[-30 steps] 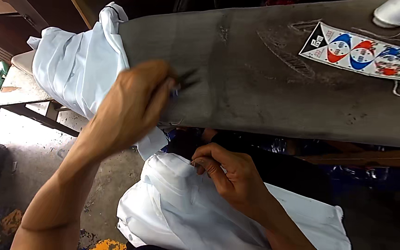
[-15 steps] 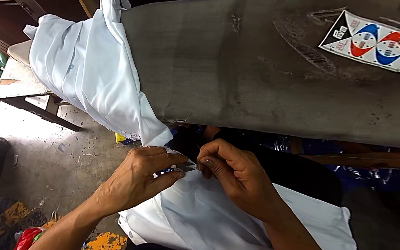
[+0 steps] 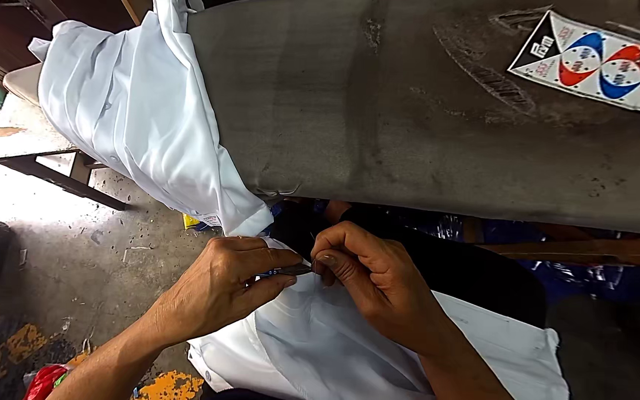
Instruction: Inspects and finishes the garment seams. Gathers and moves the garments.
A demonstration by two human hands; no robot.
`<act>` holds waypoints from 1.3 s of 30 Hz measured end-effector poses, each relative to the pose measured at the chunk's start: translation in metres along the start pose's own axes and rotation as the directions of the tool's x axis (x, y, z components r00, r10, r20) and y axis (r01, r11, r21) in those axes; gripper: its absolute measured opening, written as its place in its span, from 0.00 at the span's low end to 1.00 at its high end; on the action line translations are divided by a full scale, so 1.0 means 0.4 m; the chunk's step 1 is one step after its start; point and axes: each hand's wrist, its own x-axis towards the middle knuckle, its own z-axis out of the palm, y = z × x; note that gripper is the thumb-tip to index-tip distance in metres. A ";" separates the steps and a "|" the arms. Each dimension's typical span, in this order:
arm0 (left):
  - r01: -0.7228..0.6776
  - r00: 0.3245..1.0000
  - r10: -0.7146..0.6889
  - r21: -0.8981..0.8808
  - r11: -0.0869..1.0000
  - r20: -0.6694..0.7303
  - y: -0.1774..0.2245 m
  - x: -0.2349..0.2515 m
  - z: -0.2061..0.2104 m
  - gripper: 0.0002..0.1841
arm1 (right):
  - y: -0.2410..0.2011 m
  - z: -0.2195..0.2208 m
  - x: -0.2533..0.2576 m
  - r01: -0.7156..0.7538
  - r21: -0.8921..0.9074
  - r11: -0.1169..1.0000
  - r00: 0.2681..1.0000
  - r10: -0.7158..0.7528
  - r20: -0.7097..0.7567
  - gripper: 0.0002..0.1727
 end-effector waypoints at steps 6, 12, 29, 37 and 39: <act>0.019 0.999 -0.021 -0.051 0.999 -0.043 0.001 0.002 -0.006 0.13 | 0.002 -0.008 0.000 0.009 0.019 1.000 0.998 -0.008 -0.055 0.11; 0.179 0.964 -0.222 -0.258 0.950 -0.148 0.017 0.024 -0.040 0.17 | -0.028 -0.137 -0.060 -0.015 -0.049 0.999 0.970 0.002 -0.242 0.09; 0.090 0.990 -0.110 -0.203 0.975 -0.090 0.090 0.102 0.009 0.14 | 0.026 -0.020 -0.068 -0.180 -0.380 0.907 0.981 0.139 -0.132 0.23; 0.229 0.918 -0.334 -0.402 0.887 -0.213 -0.014 -0.031 0.120 0.16 | 0.014 0.042 -0.066 -0.315 -0.321 0.893 0.947 0.274 -0.168 0.19; 0.219 0.912 -0.343 -0.438 0.872 -0.226 -0.020 -0.039 0.141 0.14 | 0.011 0.041 -0.073 -0.356 -0.214 0.910 0.934 0.337 -0.119 0.17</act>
